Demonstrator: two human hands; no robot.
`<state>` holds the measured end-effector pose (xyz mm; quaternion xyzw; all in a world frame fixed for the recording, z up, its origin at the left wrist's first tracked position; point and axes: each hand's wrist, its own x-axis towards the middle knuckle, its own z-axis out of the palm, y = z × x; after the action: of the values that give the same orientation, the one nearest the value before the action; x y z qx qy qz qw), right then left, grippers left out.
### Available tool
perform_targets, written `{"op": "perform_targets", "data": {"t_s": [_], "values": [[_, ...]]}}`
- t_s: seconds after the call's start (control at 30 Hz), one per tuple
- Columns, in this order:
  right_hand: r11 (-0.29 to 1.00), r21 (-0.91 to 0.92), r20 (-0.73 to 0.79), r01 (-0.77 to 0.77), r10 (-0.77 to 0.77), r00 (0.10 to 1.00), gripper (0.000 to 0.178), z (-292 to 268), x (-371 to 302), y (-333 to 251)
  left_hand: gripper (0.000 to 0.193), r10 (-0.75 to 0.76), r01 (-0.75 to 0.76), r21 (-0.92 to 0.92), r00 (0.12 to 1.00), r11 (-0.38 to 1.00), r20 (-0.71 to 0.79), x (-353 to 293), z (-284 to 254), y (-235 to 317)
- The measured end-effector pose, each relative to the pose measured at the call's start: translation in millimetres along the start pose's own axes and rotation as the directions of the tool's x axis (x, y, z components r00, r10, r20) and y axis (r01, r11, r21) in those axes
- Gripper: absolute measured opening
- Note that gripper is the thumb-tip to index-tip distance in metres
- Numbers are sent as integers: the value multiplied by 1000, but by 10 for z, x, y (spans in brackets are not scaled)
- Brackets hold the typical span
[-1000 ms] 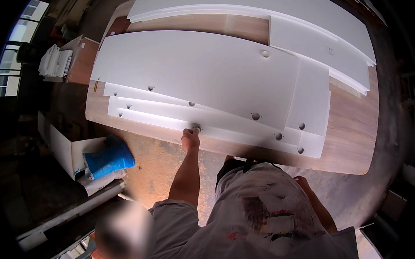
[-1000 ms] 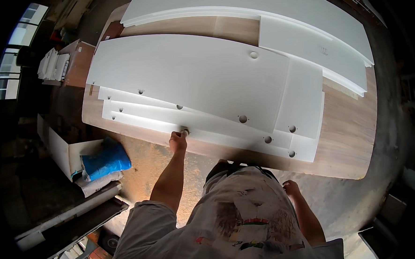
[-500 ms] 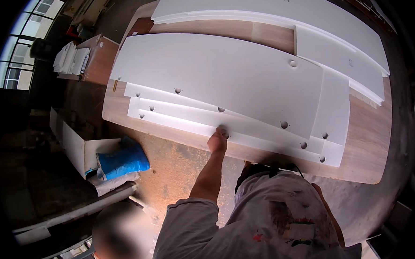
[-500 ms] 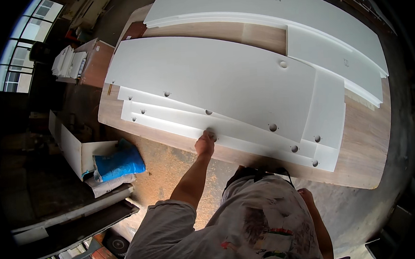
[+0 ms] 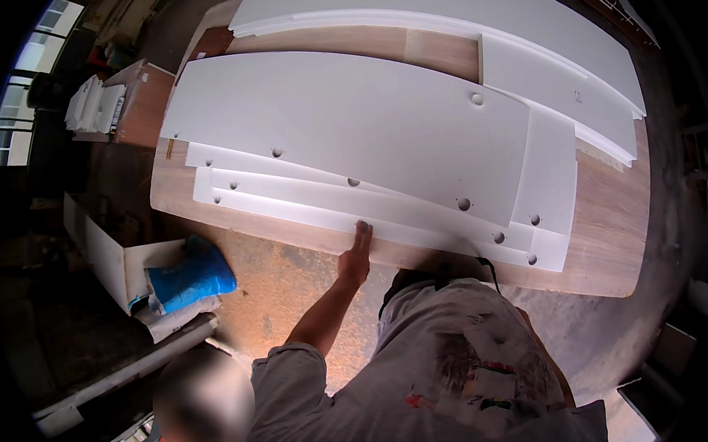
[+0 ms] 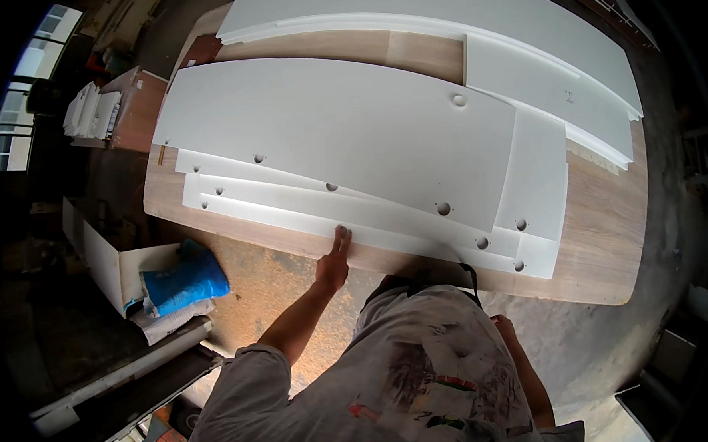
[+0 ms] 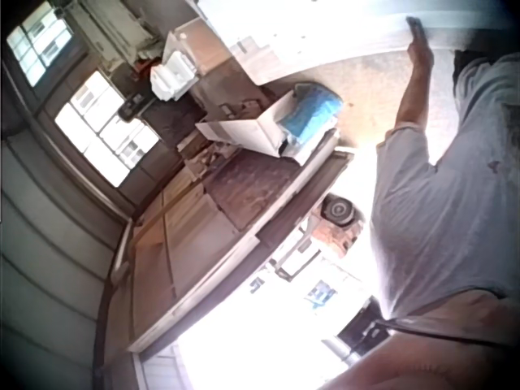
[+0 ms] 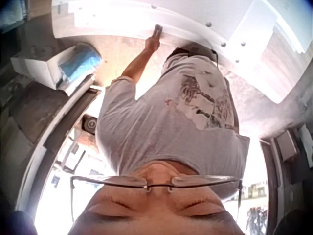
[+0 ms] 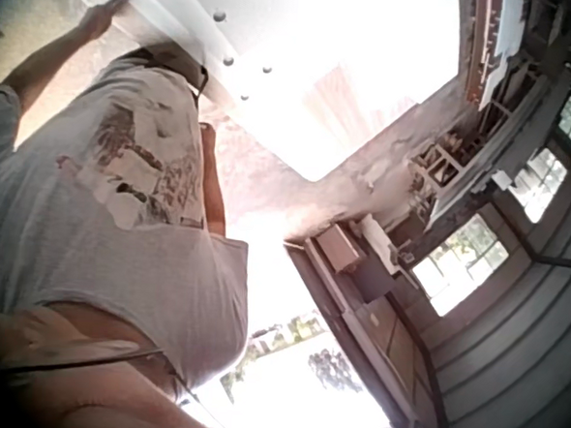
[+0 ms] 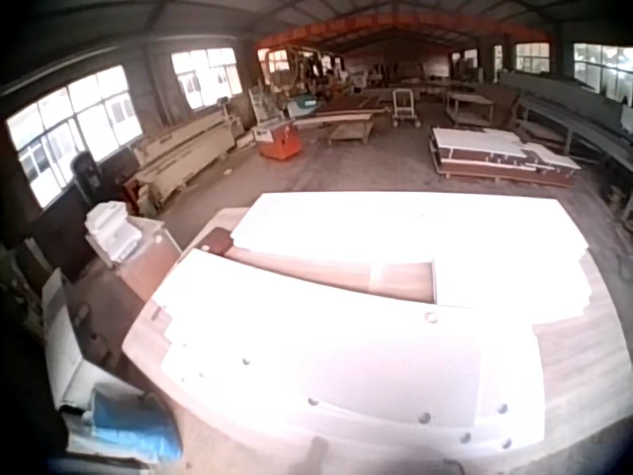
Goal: The person applies adhesive into pre-drilled holes of white furniture panels using a caulking gun, then picks up and inserts white plastic circular caps into the holes by hand.
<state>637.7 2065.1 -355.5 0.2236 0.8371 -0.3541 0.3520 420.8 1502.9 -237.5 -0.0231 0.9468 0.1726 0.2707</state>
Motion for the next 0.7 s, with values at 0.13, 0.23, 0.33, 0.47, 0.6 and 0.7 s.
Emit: {"op": "perform_targets", "data": {"t_s": [0.13,0.23,0.33,0.47,0.6,0.7], "values": [[999,-19,-13,33,-33,999,27,41,69,78,87,45,-34,-119,995,992,88,54,-95,-26],[999,30,-3,22,-22,1000,27,99,120,-189,87,134,-125,-175,990,977,38,130,-82,-190],[998,55,5,-1,1,1000,26,-30,-23,-496,71,83,-91,-175,995,980,-54,107,-113,-200],[997,77,-51,-14,18,999,23,-257,-346,-1116,29,29,-177,-332,913,927,-406,691,-462,-205],[982,143,1,-120,121,993,25,-357,-597,-1613,16,-259,-111,-534,781,838,-569,1687,-1120,-242],[956,241,61,-168,157,986,26,-379,-683,-1793,13,-258,-16,-418,765,908,-590,2148,-1331,-317]]}}
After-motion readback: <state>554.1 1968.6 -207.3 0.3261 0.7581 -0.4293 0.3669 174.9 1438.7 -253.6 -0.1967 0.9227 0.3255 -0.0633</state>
